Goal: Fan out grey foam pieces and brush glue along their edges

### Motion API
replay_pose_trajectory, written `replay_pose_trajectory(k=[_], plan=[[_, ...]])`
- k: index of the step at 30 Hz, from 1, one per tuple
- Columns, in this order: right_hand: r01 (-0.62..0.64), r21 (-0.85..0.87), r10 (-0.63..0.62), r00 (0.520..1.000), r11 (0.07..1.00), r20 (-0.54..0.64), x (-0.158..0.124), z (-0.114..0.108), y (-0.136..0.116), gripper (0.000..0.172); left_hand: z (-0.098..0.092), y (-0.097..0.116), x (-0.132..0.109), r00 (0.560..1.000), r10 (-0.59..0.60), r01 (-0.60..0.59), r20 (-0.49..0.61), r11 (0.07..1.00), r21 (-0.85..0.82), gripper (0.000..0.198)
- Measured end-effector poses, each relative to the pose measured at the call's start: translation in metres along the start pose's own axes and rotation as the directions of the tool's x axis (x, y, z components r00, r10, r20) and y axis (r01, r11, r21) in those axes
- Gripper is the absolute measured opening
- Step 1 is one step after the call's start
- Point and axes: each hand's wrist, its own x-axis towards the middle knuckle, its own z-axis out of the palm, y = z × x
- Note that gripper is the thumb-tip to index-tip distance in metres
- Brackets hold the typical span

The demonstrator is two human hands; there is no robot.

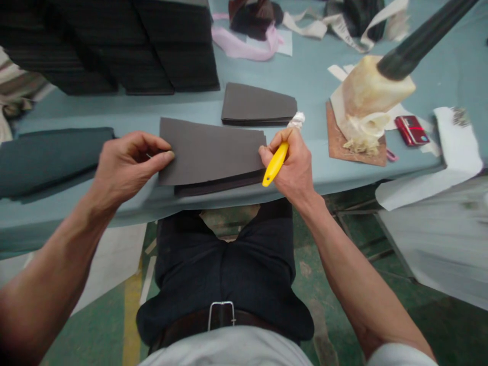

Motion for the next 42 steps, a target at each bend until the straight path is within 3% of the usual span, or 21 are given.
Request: replay_pose_trajectory(k=[11,21,27,34,42], plan=[[-0.030,-0.014,0.030,0.999,0.999,0.024,-0.006,-0.004,0.003,0.029,-0.001,-0.017,-0.001,0.992,0.011,-0.009,0.127,1.000,-0.011,0.022],[-0.035,0.002,0.035,0.999,0.999,0.013,-0.008,0.001,0.007,0.029,0.004,-0.023,-0.004,0.992,0.017,-0.012,0.124,0.999,-0.036,0.032],[-0.030,0.039,0.031,0.999,0.999,-0.015,-0.005,0.000,0.014,0.034,0.005,-0.028,0.000,0.987,-0.001,0.008,0.159,0.999,-0.041,0.029],[0.002,0.041,-0.001,1.000,0.999,-0.026,-0.001,-0.006,0.012,0.037,0.005,-0.021,0.006,0.982,0.016,0.001,0.189,0.996,-0.087,0.020],[-0.019,-0.006,0.019,0.999,1.000,-0.028,-0.005,-0.004,0.004,0.032,0.001,-0.024,0.003,0.984,0.032,-0.017,0.178,0.996,-0.087,0.016]])
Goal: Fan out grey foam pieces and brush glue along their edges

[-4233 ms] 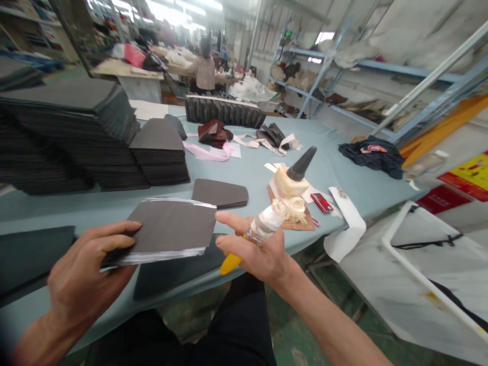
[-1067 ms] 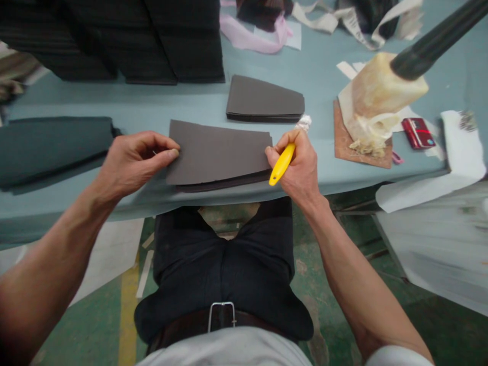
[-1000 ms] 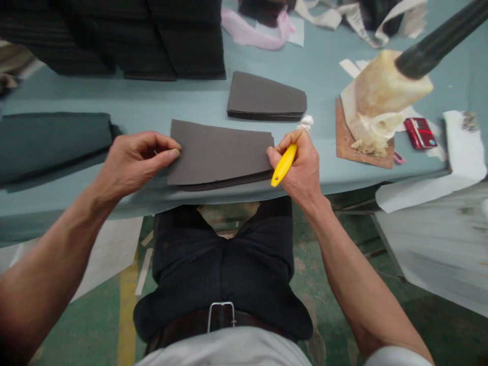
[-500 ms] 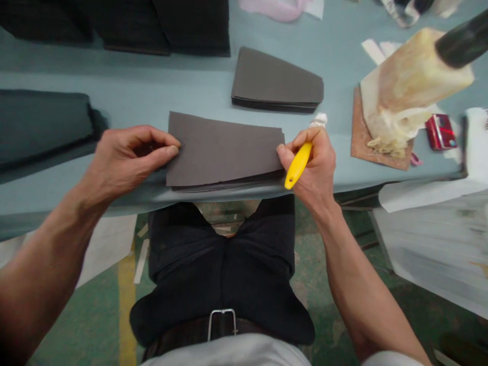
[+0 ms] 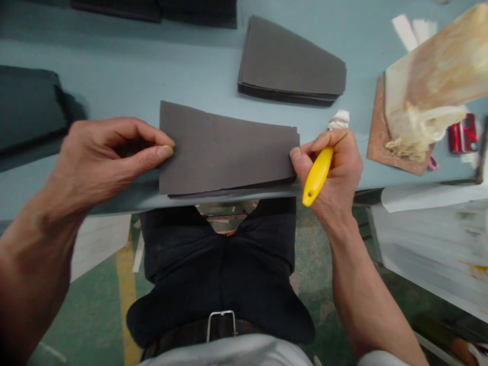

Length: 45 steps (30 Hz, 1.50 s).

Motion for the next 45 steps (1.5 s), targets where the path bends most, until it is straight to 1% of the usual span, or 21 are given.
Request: replay_pose_trajectory(k=[5,10,14,19,22,25,29,34,38,45], plan=[[0.010,0.012,-0.010,1.000,1.000,0.016,0.0007,0.0025,0.0003,0.030,-0.0006,-0.0006,-0.0013,1.000,-0.012,0.012,0.002,1.000,-0.026,0.014],[0.012,0.015,-0.012,1.000,1.000,0.002,-0.0009,0.0017,-0.0015,0.029,0.0009,-0.0025,-0.0023,1.000,0.001,-0.001,0.001,1.000,-0.009,0.016],[-0.009,0.015,0.010,1.000,1.000,-0.005,-0.0043,0.0000,-0.0020,0.030,0.0024,-0.0053,-0.0031,1.000,0.013,-0.013,0.016,1.000,-0.003,0.015],[-0.059,0.007,0.059,0.998,0.998,-0.002,-0.0080,-0.0005,0.0013,0.030,0.0043,-0.0080,-0.0039,1.000,0.026,-0.026,-0.001,1.000,0.009,0.014],[-0.060,0.019,0.060,0.998,0.998,-0.003,-0.0087,-0.0001,0.0023,0.032,0.0053,-0.0080,-0.0045,1.000,0.029,-0.029,0.004,1.000,0.009,0.013],[-0.069,0.008,0.069,0.998,0.998,-0.005,-0.0087,0.0000,0.0018,0.034,0.0055,-0.0077,-0.0046,1.000,0.019,-0.019,0.007,1.000,0.010,0.015],[-0.076,0.013,0.076,0.997,0.997,-0.004,-0.0088,-0.0008,0.0025,0.029,0.0056,-0.0073,-0.0040,1.000,-0.001,0.001,0.004,1.000,0.007,0.016],[-0.043,0.026,0.043,0.999,0.999,-0.006,-0.0089,-0.0011,0.0054,0.030,0.0066,-0.0042,-0.0040,0.999,-0.041,0.041,0.014,0.999,0.002,0.017],[-0.064,0.000,0.064,0.998,0.998,-0.001,-0.0088,-0.0004,0.0040,0.030,0.0062,-0.0027,-0.0044,0.999,-0.034,0.034,0.013,0.999,0.010,0.017],[-0.065,-0.015,0.065,0.998,0.998,-0.012,-0.0068,0.0014,0.0020,0.030,0.0058,-0.0041,-0.0059,0.999,-0.044,0.043,0.025,0.999,0.026,0.016]])
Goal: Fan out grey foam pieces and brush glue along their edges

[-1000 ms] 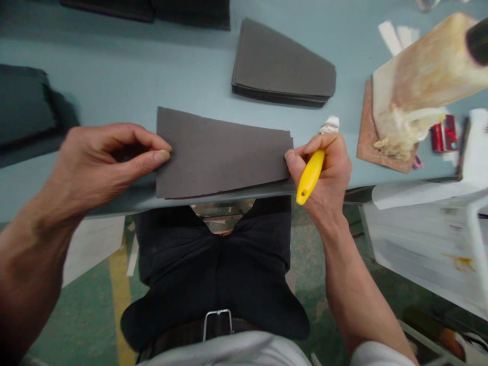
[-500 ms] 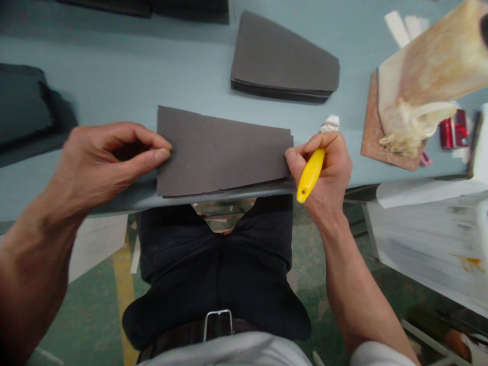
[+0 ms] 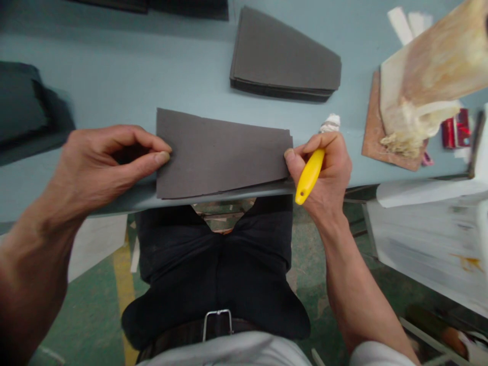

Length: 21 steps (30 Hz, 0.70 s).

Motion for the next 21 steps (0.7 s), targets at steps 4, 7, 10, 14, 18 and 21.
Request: replay_pose_trajectory(k=[4,7,10,14,18,21], plan=[[0.003,-0.008,-0.003,1.000,1.000,-0.005,0.0001,0.0002,0.0013,0.030,-0.0004,-0.0021,-0.0009,1.000,0.018,-0.019,0.009,0.999,0.027,0.017],[-0.010,-0.014,0.010,1.000,1.000,-0.006,-0.0003,0.0001,0.0014,0.030,-0.0003,-0.0019,-0.0014,0.999,0.036,-0.036,0.006,0.998,0.053,0.017],[-0.010,-0.009,0.010,1.000,1.000,-0.001,-0.0008,-0.0003,0.0016,0.029,0.0007,0.0005,-0.0015,0.999,0.050,-0.051,0.011,0.994,0.092,0.016],[-0.014,-0.023,0.014,1.000,1.000,-0.006,-0.0014,-0.0014,0.0029,0.030,0.0022,0.0036,-0.0012,0.997,0.074,-0.076,0.020,0.989,0.130,0.015],[0.004,-0.011,-0.004,1.000,1.000,0.007,-0.0014,-0.0015,0.0039,0.029,0.0037,0.0027,-0.0015,0.997,0.083,-0.083,0.004,0.986,0.144,0.012],[0.030,-0.022,-0.029,0.999,0.999,0.013,-0.0017,-0.0014,0.0042,0.030,0.0049,-0.0002,-0.0026,0.996,0.088,-0.085,-0.009,0.983,0.161,0.013]])
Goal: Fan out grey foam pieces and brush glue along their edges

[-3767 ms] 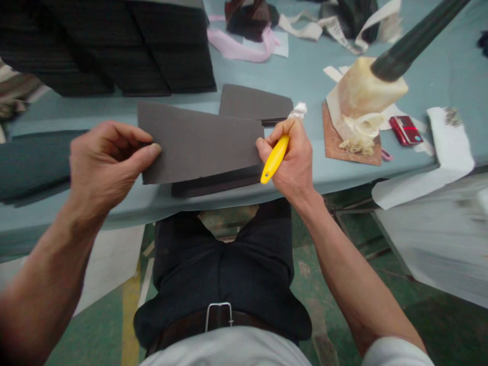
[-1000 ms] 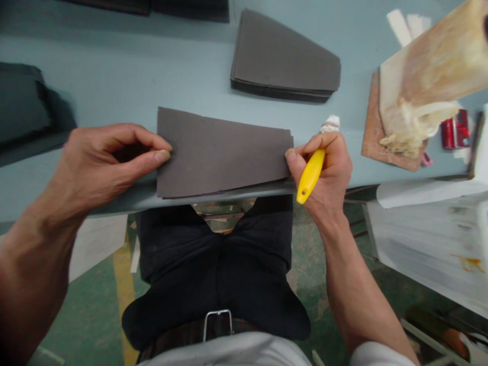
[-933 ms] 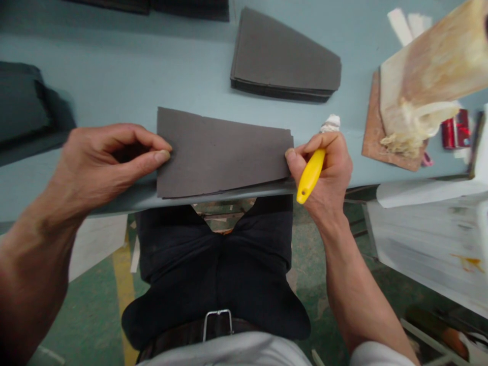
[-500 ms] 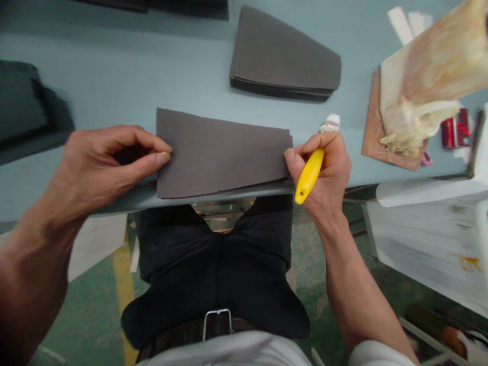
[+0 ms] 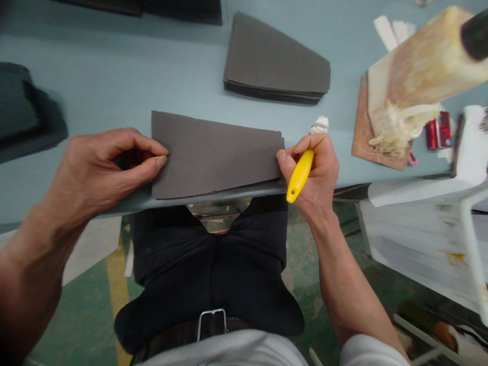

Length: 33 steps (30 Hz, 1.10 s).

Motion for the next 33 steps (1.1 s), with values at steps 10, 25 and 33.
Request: replay_pose_trajectory(k=[10,25,33], plan=[[0.033,-0.011,-0.032,0.998,0.999,0.049,0.000,0.000,0.008,0.029,0.006,0.001,-0.004,0.996,-0.028,0.035,-0.083,0.996,0.082,0.016],[0.013,0.014,-0.015,0.989,1.000,0.148,0.007,-0.005,-0.005,0.023,0.007,0.001,-0.005,0.991,-0.067,0.081,-0.112,0.989,0.124,0.017],[-0.019,-0.019,0.022,0.986,1.000,0.165,0.006,-0.008,-0.001,0.031,0.009,0.001,-0.005,0.989,-0.064,0.082,-0.131,0.987,0.136,0.017]])
